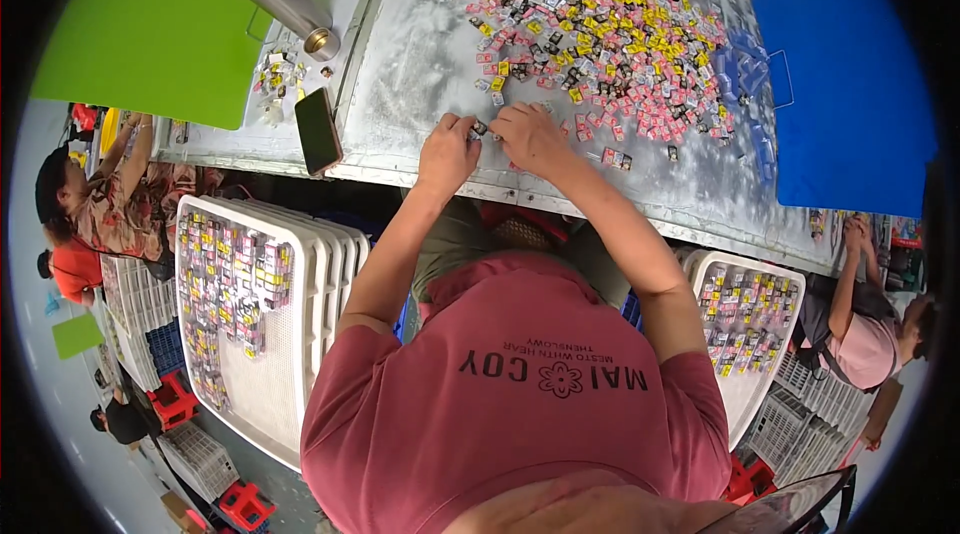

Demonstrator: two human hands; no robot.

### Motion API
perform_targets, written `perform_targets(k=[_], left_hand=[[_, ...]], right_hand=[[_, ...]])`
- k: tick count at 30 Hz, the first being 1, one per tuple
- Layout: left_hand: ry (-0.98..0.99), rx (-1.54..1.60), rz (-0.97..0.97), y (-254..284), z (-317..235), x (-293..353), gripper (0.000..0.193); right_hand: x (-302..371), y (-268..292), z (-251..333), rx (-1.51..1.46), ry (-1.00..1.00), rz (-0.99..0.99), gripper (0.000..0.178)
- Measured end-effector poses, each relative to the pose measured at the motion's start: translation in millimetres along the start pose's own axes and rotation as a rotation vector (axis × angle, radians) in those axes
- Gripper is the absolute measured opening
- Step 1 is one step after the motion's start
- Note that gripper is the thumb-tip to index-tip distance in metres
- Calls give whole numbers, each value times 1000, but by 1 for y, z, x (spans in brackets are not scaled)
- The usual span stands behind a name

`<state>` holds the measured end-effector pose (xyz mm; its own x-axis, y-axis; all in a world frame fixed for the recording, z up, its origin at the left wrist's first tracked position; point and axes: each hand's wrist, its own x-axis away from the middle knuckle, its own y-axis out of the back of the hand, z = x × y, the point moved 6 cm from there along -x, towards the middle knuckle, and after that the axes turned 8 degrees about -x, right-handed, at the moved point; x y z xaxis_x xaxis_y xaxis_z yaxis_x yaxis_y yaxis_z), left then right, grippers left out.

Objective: Sorting and arranging small colorful toy components into a packaging tray.

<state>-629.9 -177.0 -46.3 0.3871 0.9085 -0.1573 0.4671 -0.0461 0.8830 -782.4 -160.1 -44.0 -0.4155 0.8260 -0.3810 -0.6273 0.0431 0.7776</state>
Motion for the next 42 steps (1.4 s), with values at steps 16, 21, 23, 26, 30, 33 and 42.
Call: perform_targets(k=[16,21,23,26,30,33,42], left_hand=[[1,-48,46,-2,-6,-9,37],[-37,-35,57,-4,-15,-14,38],[-39,-28,61,-4,-20,-14,38],[-60,-56,80,-9,-21,-18,40],[-85,-86,58,-13,-24,-22,40],[-115,-86,30,-17,-24,-23,38],[-117,-45,-31,-12,-33,-21,32]], right_hand=[[-34,32,-59,126,-128,-317,18],[-40,25,-66,205,-119,-303,19],[-40,25,-67,186,-169,-257,20],[-34,33,-60,83,-263,-254,22],[-9,46,-49,-63,-437,-165,24],[8,47,-46,10,-541,-41,25],[20,44,-34,75,-596,96,24]])
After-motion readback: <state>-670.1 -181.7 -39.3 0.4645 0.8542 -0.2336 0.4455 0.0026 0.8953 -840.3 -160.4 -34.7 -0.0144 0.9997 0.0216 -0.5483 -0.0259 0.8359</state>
